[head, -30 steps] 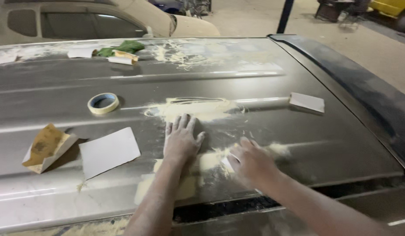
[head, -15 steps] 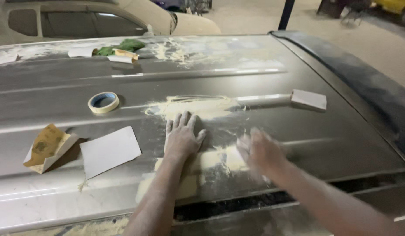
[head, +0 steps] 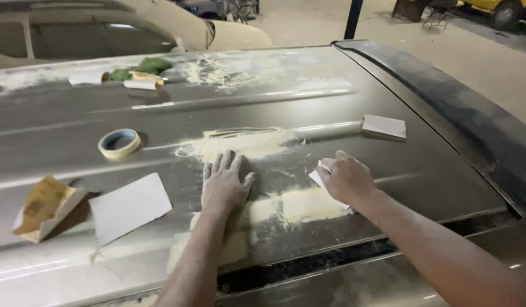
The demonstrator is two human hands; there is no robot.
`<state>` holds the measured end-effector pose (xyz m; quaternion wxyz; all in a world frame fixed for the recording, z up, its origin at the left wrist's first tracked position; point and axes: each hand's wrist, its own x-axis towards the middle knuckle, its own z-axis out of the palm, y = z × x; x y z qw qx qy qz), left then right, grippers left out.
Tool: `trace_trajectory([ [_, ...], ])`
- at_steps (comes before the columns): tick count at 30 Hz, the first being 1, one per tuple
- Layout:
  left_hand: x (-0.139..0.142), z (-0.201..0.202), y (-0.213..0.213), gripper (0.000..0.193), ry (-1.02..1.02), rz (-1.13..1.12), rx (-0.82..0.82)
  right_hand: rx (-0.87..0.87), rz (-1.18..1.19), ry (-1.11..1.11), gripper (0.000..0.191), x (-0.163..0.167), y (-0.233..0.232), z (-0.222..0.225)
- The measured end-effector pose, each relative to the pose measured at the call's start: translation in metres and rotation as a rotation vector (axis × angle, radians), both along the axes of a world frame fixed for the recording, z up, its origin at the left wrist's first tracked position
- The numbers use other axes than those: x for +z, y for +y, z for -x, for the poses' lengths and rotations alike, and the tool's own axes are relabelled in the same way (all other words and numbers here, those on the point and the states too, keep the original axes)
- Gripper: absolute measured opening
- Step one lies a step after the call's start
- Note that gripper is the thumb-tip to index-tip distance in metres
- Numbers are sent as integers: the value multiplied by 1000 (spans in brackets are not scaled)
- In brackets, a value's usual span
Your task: The person sands a beige body filler patch on a car roof using a sanding block and sandpaper. They repeatedly rub the filler area to smooth it, occasionally switching between tools and adjusting their grip.
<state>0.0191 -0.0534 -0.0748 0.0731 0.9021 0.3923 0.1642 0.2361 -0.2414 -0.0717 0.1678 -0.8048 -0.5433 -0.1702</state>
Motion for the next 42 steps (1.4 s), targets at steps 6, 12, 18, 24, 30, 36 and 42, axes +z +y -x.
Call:
trace_trajectory([
  [6,-1,-2,4,71,67,47,28,-74,239,156,32,1,-17,8],
  [12,-5,-3,4,71,45,26,18,-109,130,21,32,16,-17,-12],
  [18,-1,-4,6,73,60,36,10,-168,251,185,35,2,-29,-9],
  [24,-7,-3,7,72,15,-5,-4,-207,177,106,34,15,-28,-31],
  [30,5,-4,1,67,-19,24,0,-227,353,238,34,-2,-42,-20],
  [36,42,0,-52,67,137,-69,-249,225,230,253,35,-27,-82,-35],
  [42,24,-15,-132,94,363,198,-435,-392,-208,1603,40,-31,-105,-95],
])
